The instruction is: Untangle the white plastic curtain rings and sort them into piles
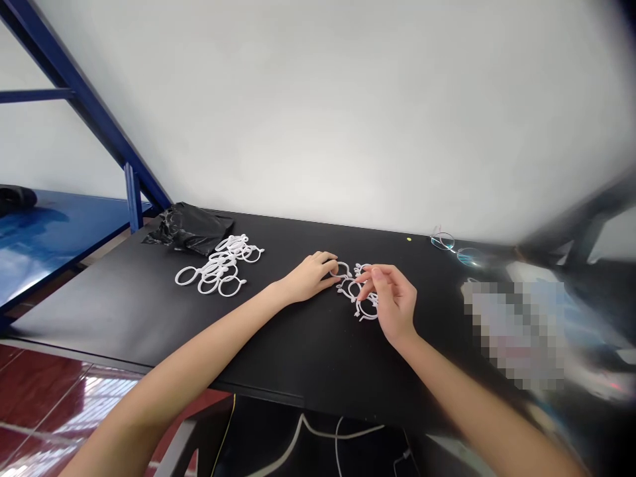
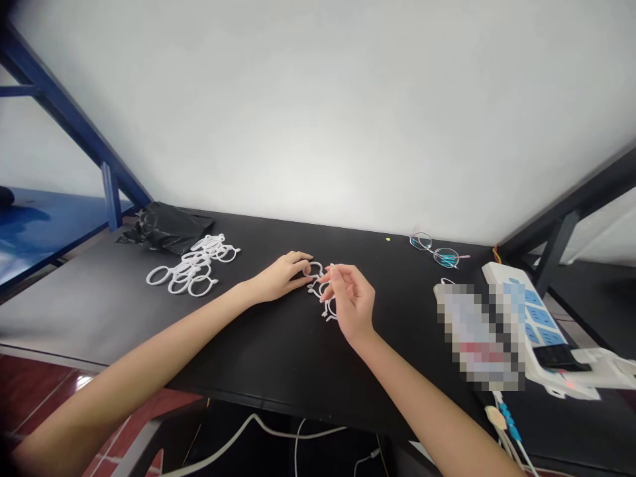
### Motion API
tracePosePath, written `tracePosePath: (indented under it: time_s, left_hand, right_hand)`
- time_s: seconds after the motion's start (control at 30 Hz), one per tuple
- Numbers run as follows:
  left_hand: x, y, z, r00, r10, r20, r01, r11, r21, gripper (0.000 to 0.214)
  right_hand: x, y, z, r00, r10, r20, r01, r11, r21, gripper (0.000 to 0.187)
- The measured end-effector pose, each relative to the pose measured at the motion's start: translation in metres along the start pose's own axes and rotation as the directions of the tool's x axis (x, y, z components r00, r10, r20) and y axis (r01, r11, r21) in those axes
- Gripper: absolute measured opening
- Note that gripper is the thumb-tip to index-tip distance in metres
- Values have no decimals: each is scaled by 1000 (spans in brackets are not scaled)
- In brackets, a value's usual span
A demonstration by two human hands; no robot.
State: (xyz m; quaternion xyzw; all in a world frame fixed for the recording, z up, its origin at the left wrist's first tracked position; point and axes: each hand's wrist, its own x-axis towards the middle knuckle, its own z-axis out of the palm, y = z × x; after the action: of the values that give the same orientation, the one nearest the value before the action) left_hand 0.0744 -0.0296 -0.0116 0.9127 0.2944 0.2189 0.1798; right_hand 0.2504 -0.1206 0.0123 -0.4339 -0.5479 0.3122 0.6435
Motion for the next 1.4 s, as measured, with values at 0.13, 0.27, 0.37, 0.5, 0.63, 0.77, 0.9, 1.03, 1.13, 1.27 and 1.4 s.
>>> tracePosePath:
  time_s: [0.13, 0.27, 0.37, 0.5, 0.63, 0.77, 0.9, 1.03, 1.13, 1.27, 1.4]
  left_hand:
    - [-7, 2, -13, 993, -108, -38, 88, 930, -358, 24]
    - [-15, 16, -27, 988, -152, 38, 134, 694, -707, 23]
    - [-18, 27, -32, 995, -100, 20, 76, 598, -798, 18]
    - [-18, 34, -35, 995, -101, -5, 54, 564, -824, 20]
    - [-19, 35, -39, 995, -94, 21, 68, 528, -846, 25]
    - [-19, 37, -38, 996, -88, 20, 60, 482, -874, 33]
    - [-21, 40, -41, 997, -80, 7, 48, 533, -845, 33]
    - [-40, 27, -57, 984, -161, -75, 85, 796, -599, 16]
    - [-71, 1, -76, 898, -332, -288, 260, 930, -260, 13]
    - [-116, -37, -95, 694, -462, -553, 487, 866, -112, 20]
    - [-143, -59, -100, 661, -506, -555, 596, 803, -23, 24]
  right_hand:
    - [0, 0, 1, 1000, 27, -4, -27, 998, -52, 17]
    - [2, 5, 0, 996, 55, 69, -41, 980, -193, 18]
    - [1, 8, 0, 980, 25, 196, 23, 972, -235, 15]
    - [-3, 10, 2, 984, 30, 174, 2, 983, -182, 9]
    - [-7, 5, 5, 986, -42, 162, 67, 986, -152, 8]
    - [-8, 1, 6, 986, -77, 150, 96, 987, -125, 8]
    - [-6, 4, 4, 989, 20, 149, -4, 994, -106, 6]
    - [-2, 6, 2, 985, 106, 137, -102, 994, -37, 22]
    - [0, 2, 2, 990, 99, 96, -96, 995, -35, 20]
    - [0, -2, 5, 995, 74, 69, -71, 997, -38, 17]
    - [-1, -2, 7, 994, 79, 74, -76, 996, -47, 18]
